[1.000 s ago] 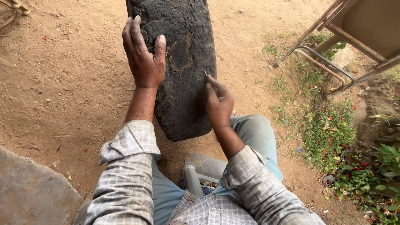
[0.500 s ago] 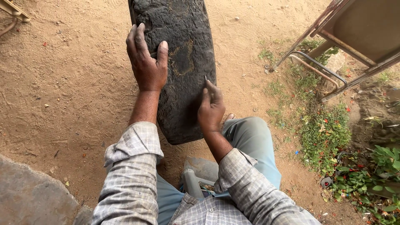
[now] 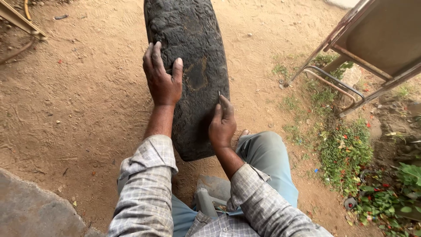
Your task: The person sits on a chair with a detached motorcycle tire across their lap and uses a small pointed metal tool to pick and scrape at the tire tread, working around the tread surface and turning the tire to reach different spots.
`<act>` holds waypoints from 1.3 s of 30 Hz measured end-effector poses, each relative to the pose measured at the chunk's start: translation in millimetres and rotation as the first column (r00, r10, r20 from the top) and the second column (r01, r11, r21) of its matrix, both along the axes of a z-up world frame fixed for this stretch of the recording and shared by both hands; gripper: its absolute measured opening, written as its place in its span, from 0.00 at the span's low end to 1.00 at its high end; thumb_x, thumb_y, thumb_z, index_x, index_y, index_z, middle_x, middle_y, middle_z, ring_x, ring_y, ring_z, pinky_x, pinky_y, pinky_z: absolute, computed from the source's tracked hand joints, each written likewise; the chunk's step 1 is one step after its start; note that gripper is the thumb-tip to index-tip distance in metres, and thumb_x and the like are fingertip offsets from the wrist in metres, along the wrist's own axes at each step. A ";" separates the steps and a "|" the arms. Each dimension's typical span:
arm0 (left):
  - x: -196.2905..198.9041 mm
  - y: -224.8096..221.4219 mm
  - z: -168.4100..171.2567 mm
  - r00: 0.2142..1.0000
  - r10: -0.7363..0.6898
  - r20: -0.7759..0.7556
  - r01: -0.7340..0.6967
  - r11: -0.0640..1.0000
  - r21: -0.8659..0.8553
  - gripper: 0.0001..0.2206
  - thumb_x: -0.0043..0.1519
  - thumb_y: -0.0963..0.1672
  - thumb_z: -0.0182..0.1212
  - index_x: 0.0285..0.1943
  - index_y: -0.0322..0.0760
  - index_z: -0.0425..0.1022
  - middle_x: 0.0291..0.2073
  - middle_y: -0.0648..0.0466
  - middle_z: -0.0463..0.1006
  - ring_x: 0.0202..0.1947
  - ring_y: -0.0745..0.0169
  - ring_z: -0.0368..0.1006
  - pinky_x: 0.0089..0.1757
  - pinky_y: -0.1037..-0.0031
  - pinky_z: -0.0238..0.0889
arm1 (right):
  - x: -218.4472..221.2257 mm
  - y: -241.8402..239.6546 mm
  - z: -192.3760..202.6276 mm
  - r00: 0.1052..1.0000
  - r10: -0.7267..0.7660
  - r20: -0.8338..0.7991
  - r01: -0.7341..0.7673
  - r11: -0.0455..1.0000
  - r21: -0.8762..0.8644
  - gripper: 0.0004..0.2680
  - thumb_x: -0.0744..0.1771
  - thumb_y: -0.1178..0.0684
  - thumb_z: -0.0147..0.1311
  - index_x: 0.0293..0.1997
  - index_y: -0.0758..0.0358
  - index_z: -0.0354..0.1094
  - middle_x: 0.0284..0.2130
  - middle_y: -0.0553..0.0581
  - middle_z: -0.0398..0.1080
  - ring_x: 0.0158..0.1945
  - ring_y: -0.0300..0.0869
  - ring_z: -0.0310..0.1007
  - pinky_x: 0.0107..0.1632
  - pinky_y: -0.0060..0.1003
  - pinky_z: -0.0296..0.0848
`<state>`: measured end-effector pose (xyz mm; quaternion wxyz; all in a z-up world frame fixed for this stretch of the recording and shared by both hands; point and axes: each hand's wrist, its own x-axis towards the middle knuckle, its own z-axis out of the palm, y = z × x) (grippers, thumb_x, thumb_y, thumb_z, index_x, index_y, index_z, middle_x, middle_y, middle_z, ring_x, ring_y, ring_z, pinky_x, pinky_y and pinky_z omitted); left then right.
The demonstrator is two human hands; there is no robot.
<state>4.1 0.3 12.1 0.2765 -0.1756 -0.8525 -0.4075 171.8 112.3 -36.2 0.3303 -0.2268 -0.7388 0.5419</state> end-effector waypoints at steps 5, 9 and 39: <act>2.5 -0.5 3.4 1.000 0.004 0.020 -0.004 1.000 0.002 0.32 0.73 0.55 0.56 0.79 0.35 0.54 0.73 0.38 0.55 0.75 0.37 0.54 0.68 0.48 0.57 | 1.9 -2.1 11.1 0.998 0.018 -0.056 -0.018 1.000 -0.001 0.12 0.73 0.56 0.46 0.66 0.58 0.64 0.55 0.59 0.74 0.51 0.41 0.77 0.52 0.35 0.78; 6.0 0.1 3.2 1.000 0.002 0.022 -0.002 1.000 0.016 0.32 0.72 0.55 0.56 0.79 0.36 0.54 0.73 0.39 0.56 0.74 0.38 0.55 0.69 0.47 0.56 | 6.8 4.9 3.9 0.996 0.042 0.083 -0.023 0.975 -0.223 0.14 0.71 0.58 0.45 0.66 0.58 0.62 0.34 0.54 0.72 0.31 0.35 0.67 0.33 0.32 0.70; -3.3 0.1 -3.6 1.000 -0.012 0.005 0.012 1.000 0.027 0.30 0.72 0.54 0.59 0.78 0.39 0.55 0.72 0.42 0.57 0.75 0.41 0.55 0.68 0.51 0.61 | -0.2 50.4 -13.1 0.987 0.156 -0.034 -0.152 0.854 -0.498 0.08 0.69 0.49 0.59 0.43 0.64 0.70 0.24 0.46 0.67 0.24 0.29 0.61 0.27 0.24 0.61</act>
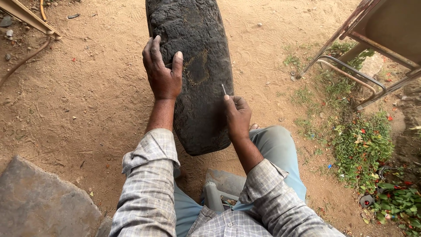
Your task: The person sits on a chair with a detached motorcycle tire across their lap and uses a small pointed metal tool to pick and scrape at the tire tread, working around the tread surface and turning the tire to reach different spots.
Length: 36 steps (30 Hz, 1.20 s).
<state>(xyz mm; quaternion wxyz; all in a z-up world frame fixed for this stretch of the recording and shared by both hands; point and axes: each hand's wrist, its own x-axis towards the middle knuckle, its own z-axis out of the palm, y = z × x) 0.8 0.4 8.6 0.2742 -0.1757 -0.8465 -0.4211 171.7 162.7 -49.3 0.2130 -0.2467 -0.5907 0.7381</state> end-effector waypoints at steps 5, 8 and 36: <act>-1.4 -0.2 -3.0 1.000 0.000 -0.013 0.000 1.000 0.001 0.30 0.73 0.54 0.60 0.79 0.40 0.55 0.72 0.42 0.57 0.75 0.42 0.56 0.68 0.51 0.61 | 3.4 2.7 -5.9 0.997 0.008 -0.076 -0.008 1.000 -0.006 0.08 0.70 0.49 0.58 0.43 0.63 0.69 0.25 0.45 0.68 0.25 0.27 0.62 0.28 0.23 0.63; -1.5 0.2 -2.1 1.000 0.004 -0.011 -0.004 1.000 0.003 0.30 0.73 0.53 0.60 0.78 0.40 0.55 0.72 0.43 0.58 0.75 0.42 0.56 0.69 0.51 0.61 | 2.1 4.8 -6.1 0.995 0.023 -0.099 -0.024 1.000 -0.009 0.08 0.70 0.50 0.59 0.43 0.63 0.69 0.25 0.45 0.68 0.25 0.27 0.62 0.29 0.23 0.63; -33.9 -31.8 -73.3 0.986 -0.154 -0.069 0.148 0.985 -0.085 0.29 0.77 0.53 0.50 0.79 0.28 0.54 0.71 0.33 0.61 0.72 0.36 0.64 0.65 0.46 0.65 | -6.5 36.1 84.7 0.933 -0.038 0.358 -0.311 0.419 0.853 0.11 0.66 0.55 0.54 0.49 0.40 0.79 0.29 0.48 0.81 0.22 0.37 0.73 0.23 0.35 0.67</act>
